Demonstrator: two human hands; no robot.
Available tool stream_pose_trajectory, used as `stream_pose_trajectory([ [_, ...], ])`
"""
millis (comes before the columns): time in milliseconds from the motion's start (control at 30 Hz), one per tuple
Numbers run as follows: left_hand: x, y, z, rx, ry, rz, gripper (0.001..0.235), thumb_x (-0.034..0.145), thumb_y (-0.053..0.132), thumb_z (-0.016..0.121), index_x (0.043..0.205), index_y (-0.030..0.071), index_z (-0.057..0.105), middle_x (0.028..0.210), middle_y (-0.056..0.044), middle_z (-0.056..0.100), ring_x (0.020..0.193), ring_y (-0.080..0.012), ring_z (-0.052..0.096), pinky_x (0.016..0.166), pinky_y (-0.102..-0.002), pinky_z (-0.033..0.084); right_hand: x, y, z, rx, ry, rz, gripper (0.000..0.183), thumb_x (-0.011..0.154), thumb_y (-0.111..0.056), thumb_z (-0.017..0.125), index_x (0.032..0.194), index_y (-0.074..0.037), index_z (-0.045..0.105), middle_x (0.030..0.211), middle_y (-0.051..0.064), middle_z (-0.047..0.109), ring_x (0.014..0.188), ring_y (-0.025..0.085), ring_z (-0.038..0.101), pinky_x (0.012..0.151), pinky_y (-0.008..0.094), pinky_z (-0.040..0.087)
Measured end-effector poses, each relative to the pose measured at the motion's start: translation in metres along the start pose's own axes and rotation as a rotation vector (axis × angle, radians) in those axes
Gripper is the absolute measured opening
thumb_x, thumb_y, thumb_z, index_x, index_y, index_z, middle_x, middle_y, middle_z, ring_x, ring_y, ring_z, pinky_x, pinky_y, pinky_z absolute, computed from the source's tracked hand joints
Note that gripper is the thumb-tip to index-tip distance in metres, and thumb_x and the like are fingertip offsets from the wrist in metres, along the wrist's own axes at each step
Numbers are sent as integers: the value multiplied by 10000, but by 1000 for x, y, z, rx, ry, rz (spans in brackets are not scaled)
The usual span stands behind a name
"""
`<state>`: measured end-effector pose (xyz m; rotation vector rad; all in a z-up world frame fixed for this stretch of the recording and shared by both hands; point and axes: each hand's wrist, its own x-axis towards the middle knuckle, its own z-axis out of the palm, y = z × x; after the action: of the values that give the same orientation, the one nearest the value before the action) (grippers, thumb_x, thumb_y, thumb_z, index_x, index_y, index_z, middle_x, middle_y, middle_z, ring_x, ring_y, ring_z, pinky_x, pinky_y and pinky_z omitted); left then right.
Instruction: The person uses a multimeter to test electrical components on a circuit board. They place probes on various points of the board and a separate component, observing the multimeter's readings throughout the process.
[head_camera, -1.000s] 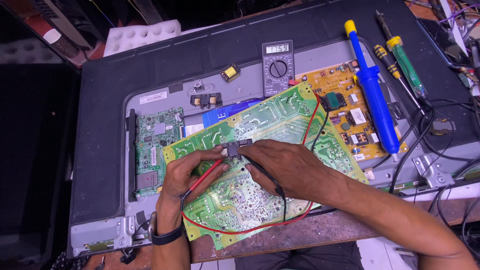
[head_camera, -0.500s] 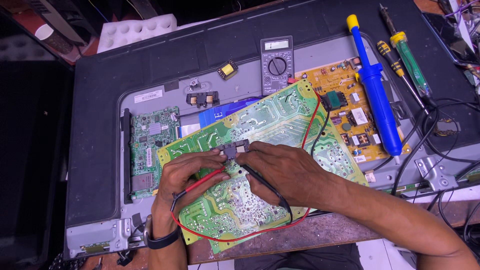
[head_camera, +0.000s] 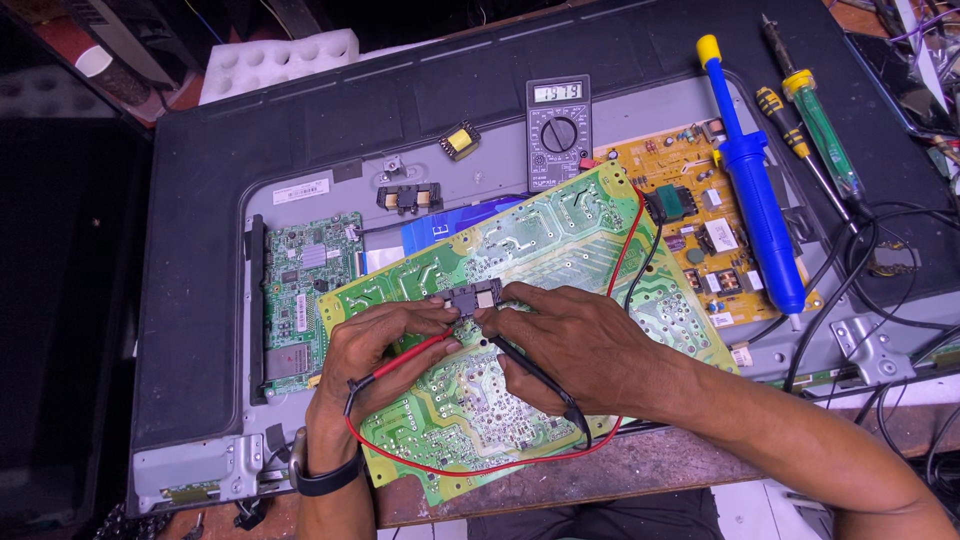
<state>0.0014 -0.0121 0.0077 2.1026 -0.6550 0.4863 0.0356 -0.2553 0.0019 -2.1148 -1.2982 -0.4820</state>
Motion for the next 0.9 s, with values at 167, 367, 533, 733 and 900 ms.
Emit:
stream_pose_trajectory([
  [167,0,-2,0,4,6,11,124,806,95,859,828,66,740,902,-138,822,969,-363,792,825,-457,625,-1,1,2,-7,7,-11,231,948,-220,547,1109,-111,670,834,143,739,1083,328,719,728,427,591],
  [367,1,0,0,-6,6,34,116,791,97,862,826,66,756,895,-139,826,953,-361,800,811,-453,635,-3,5,5,-26,7,-42,233,976,-210,491,1118,-117,650,836,107,713,1120,310,696,700,401,588],
  [533,-5,-1,-1,94,-56,-10,148,804,108,852,878,45,740,1012,-98,804,1037,-235,790,953,-322,639,-4,6,-1,-92,25,-105,227,884,-56,587,1110,-46,604,927,82,694,1108,255,669,542,390,508],
  [733,-8,-5,0,99,-61,-10,187,783,99,866,910,44,740,1025,-98,805,1050,-241,788,967,-328,641,-7,9,2,-106,-105,-123,317,872,7,632,1177,-41,559,996,70,672,1212,302,628,533,403,531],
  [900,-7,-5,-1,112,-69,1,185,792,101,859,915,45,733,1037,-100,803,1058,-238,786,967,-322,643,-6,7,2,-97,-61,-118,255,906,-51,597,1159,-45,564,920,36,661,1165,304,649,503,410,518],
])
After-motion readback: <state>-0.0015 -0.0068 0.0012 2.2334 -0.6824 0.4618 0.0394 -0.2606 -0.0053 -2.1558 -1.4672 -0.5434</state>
